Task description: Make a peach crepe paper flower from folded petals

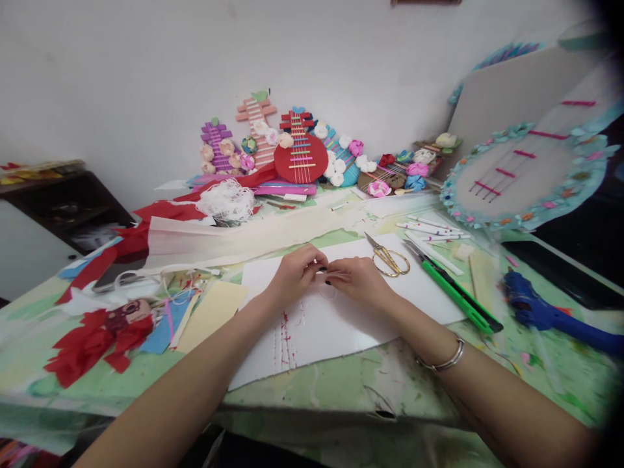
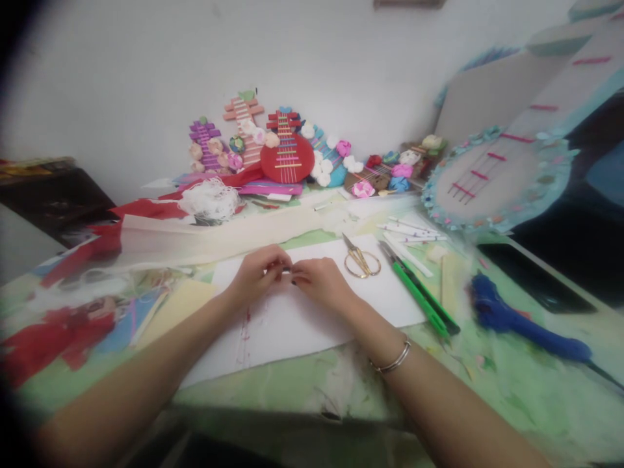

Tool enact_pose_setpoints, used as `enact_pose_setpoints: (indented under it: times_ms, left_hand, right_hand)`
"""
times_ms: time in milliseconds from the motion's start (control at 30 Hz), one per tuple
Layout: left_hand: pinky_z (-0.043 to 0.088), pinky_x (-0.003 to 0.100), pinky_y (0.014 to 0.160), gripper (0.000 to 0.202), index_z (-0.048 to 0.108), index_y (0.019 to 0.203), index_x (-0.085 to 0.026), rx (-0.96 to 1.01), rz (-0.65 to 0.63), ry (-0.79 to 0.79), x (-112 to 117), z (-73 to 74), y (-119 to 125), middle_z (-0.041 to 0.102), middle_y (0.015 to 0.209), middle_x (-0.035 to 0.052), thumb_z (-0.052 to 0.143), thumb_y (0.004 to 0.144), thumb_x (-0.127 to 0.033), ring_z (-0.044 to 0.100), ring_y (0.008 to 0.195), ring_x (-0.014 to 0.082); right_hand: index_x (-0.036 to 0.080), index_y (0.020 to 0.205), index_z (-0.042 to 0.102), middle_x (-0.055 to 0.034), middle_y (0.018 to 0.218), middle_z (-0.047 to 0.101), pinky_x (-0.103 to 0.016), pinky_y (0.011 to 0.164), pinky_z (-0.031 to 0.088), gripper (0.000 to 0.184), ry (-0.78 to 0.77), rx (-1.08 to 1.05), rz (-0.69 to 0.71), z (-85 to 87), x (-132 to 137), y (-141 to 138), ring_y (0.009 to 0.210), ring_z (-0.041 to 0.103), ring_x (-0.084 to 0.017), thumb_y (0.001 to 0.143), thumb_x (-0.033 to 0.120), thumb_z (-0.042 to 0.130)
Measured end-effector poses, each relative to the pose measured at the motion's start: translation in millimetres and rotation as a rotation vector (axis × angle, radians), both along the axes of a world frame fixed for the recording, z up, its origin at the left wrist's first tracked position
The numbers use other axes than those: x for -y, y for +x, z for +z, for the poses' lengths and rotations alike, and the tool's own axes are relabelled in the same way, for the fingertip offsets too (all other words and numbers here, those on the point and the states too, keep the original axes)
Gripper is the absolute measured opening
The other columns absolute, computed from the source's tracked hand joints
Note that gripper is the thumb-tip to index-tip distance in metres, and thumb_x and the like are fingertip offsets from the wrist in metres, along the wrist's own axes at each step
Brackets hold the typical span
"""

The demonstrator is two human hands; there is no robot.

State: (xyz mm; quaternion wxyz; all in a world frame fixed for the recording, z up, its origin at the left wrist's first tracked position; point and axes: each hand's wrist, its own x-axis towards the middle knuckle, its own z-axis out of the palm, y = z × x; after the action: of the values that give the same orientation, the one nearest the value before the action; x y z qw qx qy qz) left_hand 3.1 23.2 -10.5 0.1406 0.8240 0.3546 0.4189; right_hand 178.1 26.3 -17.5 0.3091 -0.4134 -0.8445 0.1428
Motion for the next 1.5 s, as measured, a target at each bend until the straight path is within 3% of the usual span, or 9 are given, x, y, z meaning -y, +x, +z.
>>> enact_pose_setpoints:
  times_ms: [133,433,633,833,1067,1167,1267,1367,1500]
  left_hand:
    - [0.042,0.023,0.064,0.021,0.056,0.077,-0.017,-0.033,-0.009,0.048,-0.7,-4.4,0.1,0.058,0.075,0.0018,0.04,0.077,-0.003,0.054,0.07,0.0128]
    - [0.042,0.025,0.065,0.018,0.054,0.076,-0.018,-0.08,0.142,0.062,3.4,-4.6,3.5,0.059,0.077,0.0019,0.041,0.079,-0.007,0.054,0.071,0.0144]
    - [0.041,0.025,0.064,0.017,0.055,0.075,-0.018,-0.012,0.131,0.04,5.9,1.3,4.8,0.059,0.075,0.0013,0.042,0.078,-0.007,0.054,0.069,0.014]
    - [0.041,0.026,0.06,0.018,0.053,0.076,-0.018,0.089,0.113,-0.045,8.4,5.0,4.8,0.054,0.069,0.0007,0.04,0.077,-0.006,0.051,0.065,0.0139]
    - [0.042,0.025,0.057,0.014,0.053,0.079,-0.018,0.16,0.048,-0.145,9.6,3.4,5.0,0.055,0.071,0.0005,0.042,0.08,-0.01,0.052,0.062,0.0124]
    - [0.042,0.024,0.057,0.014,0.056,0.078,-0.018,0.159,0.05,-0.095,8.1,6.6,3.7,0.056,0.076,0.0013,0.045,0.08,-0.009,0.051,0.063,0.0118]
    - [0.04,0.022,0.054,0.011,0.06,0.077,-0.018,0.183,0.138,0.011,4.0,11.3,-2.0,0.056,0.082,0.0023,0.052,0.078,-0.01,0.048,0.062,0.0107]
    - [0.04,0.024,0.053,0.008,0.062,0.079,-0.018,0.185,0.335,0.085,-1.0,13.9,-10.4,0.055,0.085,0.0022,0.057,0.077,-0.012,0.045,0.057,0.0096]
    - [0.044,0.032,0.072,0.005,0.063,0.079,-0.018,0.083,0.574,0.259,-1.9,13.6,-14.7,0.056,0.09,0.0046,0.062,0.075,-0.014,0.052,0.075,0.0168]
  right_hand:
    - [0.02,0.08,0.071,-0.0005,0.07,0.072,-0.021,0.058,0.037,0.017,0.01,0.023,-0.012,-0.8,1.1,-1.8,0.063,0.062,-0.014,0.072,0.01,0.061]
    - [0.019,0.073,0.067,-0.0017,0.064,0.068,-0.024,0.061,0.036,0.009,0.114,0.194,-0.087,-2.7,1.0,-10.5,0.064,0.061,-0.017,0.072,0.012,0.06]
    - [0.02,0.078,0.069,-0.0006,0.071,0.071,-0.022,0.06,0.04,0.012,0.01,-0.059,-0.078,-5.7,4.4,-7.4,0.064,0.063,-0.014,0.073,0.015,0.06]
    - [0.02,0.079,0.07,-0.0006,0.074,0.072,-0.022,0.062,0.044,0.01,-0.13,-0.265,-0.061,2.2,13.3,-7.6,0.067,0.065,-0.014,0.076,0.025,0.062]
    - [0.02,0.083,0.072,-0.0007,0.077,0.073,-0.023,0.063,0.046,0.016,-0.145,-0.369,-0.044,5.2,19.5,-9.2,0.07,0.065,-0.016,0.08,0.024,0.057]
    - [0.02,0.081,0.074,-0.0006,0.074,0.073,-0.024,0.062,0.046,0.017,-0.146,-0.366,-0.065,3.7,17.1,-6.9,0.069,0.065,-0.017,0.078,0.023,0.057]
    - [0.019,0.073,0.074,-0.0013,0.069,0.072,-0.024,0.059,0.045,0.017,-0.139,-0.336,-0.114,4.9,14.6,-3.9,0.066,0.065,-0.018,0.076,0.021,0.057]
    - [0.018,0.068,0.073,-0.0021,0.067,0.071,-0.025,0.058,0.044,0.016,-0.126,-0.313,-0.202,7.8,13.6,-1.7,0.064,0.064,-0.018,0.074,0.02,0.058]
    - [0.018,0.066,0.072,-0.0024,0.063,0.07,-0.025,0.053,0.04,0.016,-0.108,-0.301,-0.297,9.8,13.4,-0.6,0.06,0.062,-0.017,0.073,0.02,0.058]
